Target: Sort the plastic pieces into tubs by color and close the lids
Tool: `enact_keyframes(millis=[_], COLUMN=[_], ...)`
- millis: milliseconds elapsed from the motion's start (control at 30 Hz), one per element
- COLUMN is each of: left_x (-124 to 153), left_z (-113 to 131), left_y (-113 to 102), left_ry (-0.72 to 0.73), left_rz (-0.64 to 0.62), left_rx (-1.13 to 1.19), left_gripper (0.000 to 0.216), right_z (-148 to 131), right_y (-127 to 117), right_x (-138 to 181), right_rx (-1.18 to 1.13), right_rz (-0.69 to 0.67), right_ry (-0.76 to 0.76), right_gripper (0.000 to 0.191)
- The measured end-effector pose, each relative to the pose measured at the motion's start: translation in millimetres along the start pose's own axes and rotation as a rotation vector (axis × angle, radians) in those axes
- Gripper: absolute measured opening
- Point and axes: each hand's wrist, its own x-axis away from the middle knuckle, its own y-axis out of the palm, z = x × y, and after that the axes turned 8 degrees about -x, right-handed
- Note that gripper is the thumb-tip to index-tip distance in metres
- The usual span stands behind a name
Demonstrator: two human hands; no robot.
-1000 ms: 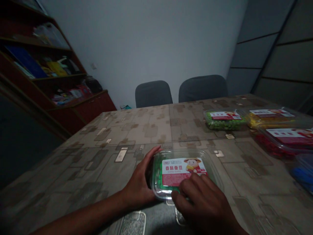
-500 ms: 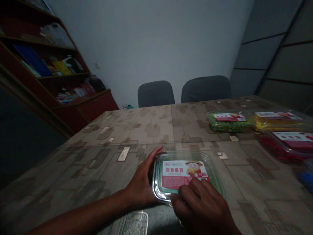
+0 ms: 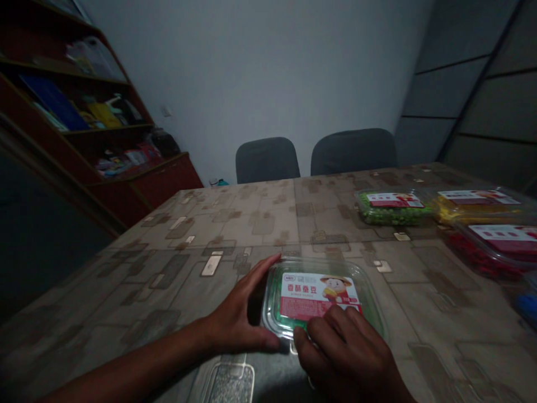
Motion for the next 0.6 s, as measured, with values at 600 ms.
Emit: enact_keyframes(millis=[600], left_x=[3], left_z=[4], left_y=[1], left_ry=[-0.011], left_rz=[-0.023], left_rx=[-0.098], left_gripper=[0.117], right_z=[16], right_y=[-2], right_x=[-2], right_rx=[-0.208], right_rz=[0.002], right_ry=[-0.018], right_gripper=[0.018])
